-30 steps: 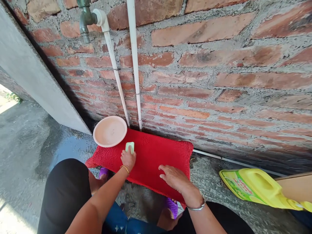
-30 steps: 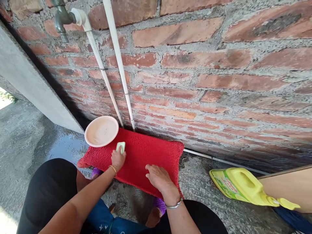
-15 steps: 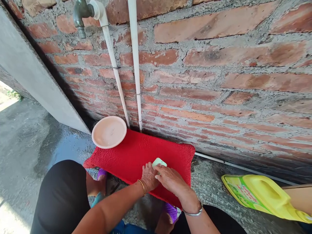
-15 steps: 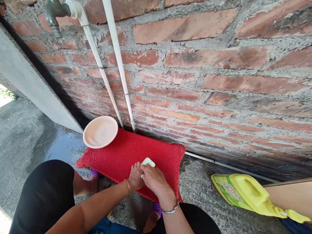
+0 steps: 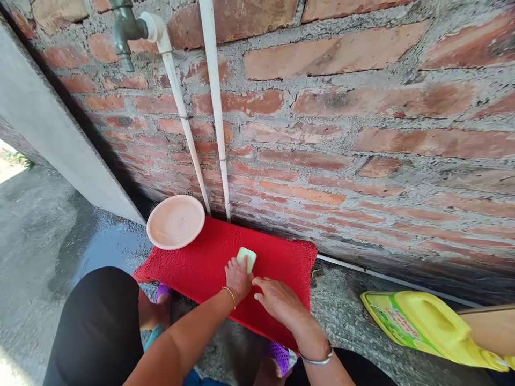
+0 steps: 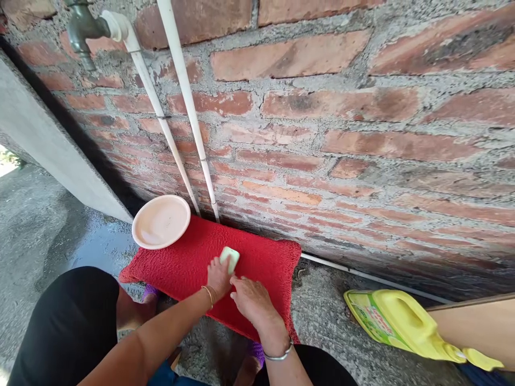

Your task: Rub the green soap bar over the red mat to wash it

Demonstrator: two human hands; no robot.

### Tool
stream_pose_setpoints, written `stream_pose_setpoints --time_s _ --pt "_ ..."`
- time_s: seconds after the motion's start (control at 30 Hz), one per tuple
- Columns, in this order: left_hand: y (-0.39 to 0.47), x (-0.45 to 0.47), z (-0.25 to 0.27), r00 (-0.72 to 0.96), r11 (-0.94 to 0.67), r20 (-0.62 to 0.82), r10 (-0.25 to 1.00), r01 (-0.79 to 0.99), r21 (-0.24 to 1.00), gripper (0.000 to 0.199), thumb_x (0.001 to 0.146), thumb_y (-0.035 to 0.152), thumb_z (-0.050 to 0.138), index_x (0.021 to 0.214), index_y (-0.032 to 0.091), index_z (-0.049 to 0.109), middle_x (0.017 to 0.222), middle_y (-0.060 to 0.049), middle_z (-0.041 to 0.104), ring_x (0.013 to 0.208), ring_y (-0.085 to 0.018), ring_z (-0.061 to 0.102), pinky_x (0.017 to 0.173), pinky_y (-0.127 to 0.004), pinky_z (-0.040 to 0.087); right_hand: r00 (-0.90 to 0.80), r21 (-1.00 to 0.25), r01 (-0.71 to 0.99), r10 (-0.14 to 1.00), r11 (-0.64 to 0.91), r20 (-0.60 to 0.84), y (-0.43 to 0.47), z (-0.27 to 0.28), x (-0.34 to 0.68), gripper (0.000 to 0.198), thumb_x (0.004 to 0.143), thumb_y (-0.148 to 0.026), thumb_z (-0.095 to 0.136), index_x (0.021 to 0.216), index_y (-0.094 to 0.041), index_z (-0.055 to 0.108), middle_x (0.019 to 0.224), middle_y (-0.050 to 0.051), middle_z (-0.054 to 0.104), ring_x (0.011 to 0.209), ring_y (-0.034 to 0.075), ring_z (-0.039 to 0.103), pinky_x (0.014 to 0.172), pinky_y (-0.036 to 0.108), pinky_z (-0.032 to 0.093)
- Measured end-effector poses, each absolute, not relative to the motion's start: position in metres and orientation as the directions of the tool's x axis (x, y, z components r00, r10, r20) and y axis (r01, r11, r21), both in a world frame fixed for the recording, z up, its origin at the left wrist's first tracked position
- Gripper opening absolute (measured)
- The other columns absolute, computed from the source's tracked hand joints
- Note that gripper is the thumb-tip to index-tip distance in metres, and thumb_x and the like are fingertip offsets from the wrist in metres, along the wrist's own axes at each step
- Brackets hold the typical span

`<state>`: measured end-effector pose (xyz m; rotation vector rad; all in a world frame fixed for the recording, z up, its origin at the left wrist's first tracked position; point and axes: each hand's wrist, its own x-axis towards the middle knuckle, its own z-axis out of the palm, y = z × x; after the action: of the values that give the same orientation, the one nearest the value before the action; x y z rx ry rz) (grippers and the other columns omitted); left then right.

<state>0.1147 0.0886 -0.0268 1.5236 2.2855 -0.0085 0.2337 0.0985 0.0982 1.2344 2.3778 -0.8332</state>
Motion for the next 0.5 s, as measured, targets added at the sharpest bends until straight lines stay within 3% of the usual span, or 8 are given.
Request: stream_pose_setpoints --time_s 0.07,0.13,0.23,0.37,0.5 --pt "0.083 0.135 -0.034 -0.155 0.256 -0.353 0.923 0.930 0.262 0.057 0.087 0.043 0.059 0.142 0.038 0.048 0.123 -0.012 0.055 0.114 -0.030 0.052 0.096 -0.041 0.041 -0.574 -0.349 0.818 0.613 0.457 -0.544 0.098 0.100 0.232 0.038 0.090 -0.021 0.048 0.125 -0.019 0.062 0.124 0.015 0.067 0.117 0.027 0.062 0.099 0.039 0.044" --pt "0.086 0.133 -0.034 -0.110 0.217 -0.348 0.931 0.934 0.283 0.058 0.087 0.046 0.059 0.143 0.039 0.048 0.123 -0.011 0.055 0.114 -0.031 0.053 0.096 -0.042 0.041 -0.575 -0.347 0.817 0.609 0.460 -0.547 0.098 0.101 0.231 0.038 0.090 -0.020 0.047 0.125 -0.019 0.062 0.126 0.015 0.067 0.117 0.028 0.062 0.099 0.040 0.044" --pt "0.103 0.094 -0.023 -0.311 0.380 -0.286 0.906 0.896 0.229 0.057 0.089 0.046 0.055 0.144 0.033 0.047 0.119 -0.012 0.057 0.109 -0.029 0.056 0.090 -0.039 0.045 -0.573 -0.339 0.819 0.618 0.464 -0.539 0.098 0.100 0.231 0.036 0.090 -0.019 0.047 0.122 -0.019 0.063 0.125 0.014 0.067 0.121 0.027 0.060 0.101 0.039 0.044" --pt "0.127 0.033 -0.007 -0.616 0.647 -0.211 0.759 0.749 0.143 0.053 0.093 0.041 0.050 0.143 0.026 0.047 0.116 -0.015 0.057 0.104 -0.028 0.058 0.083 -0.037 0.047 -0.580 -0.352 0.814 0.627 0.461 -0.520 0.096 0.098 0.236 0.034 0.090 -0.020 0.048 0.120 -0.020 0.064 0.123 0.013 0.068 0.120 0.027 0.060 0.101 0.039 0.045" --pt "0.130 0.035 -0.012 -0.646 0.678 -0.220 0.731 0.723 0.132 0.055 0.092 0.040 0.050 0.145 0.023 0.045 0.117 -0.017 0.056 0.104 -0.029 0.056 0.083 -0.040 0.046 -0.572 -0.360 0.820 0.634 0.444 -0.521 0.096 0.099 0.237 0.034 0.089 -0.019 0.049 0.119 -0.020 0.064 0.122 0.014 0.068 0.120 0.028 0.061 0.100 0.041 0.045"
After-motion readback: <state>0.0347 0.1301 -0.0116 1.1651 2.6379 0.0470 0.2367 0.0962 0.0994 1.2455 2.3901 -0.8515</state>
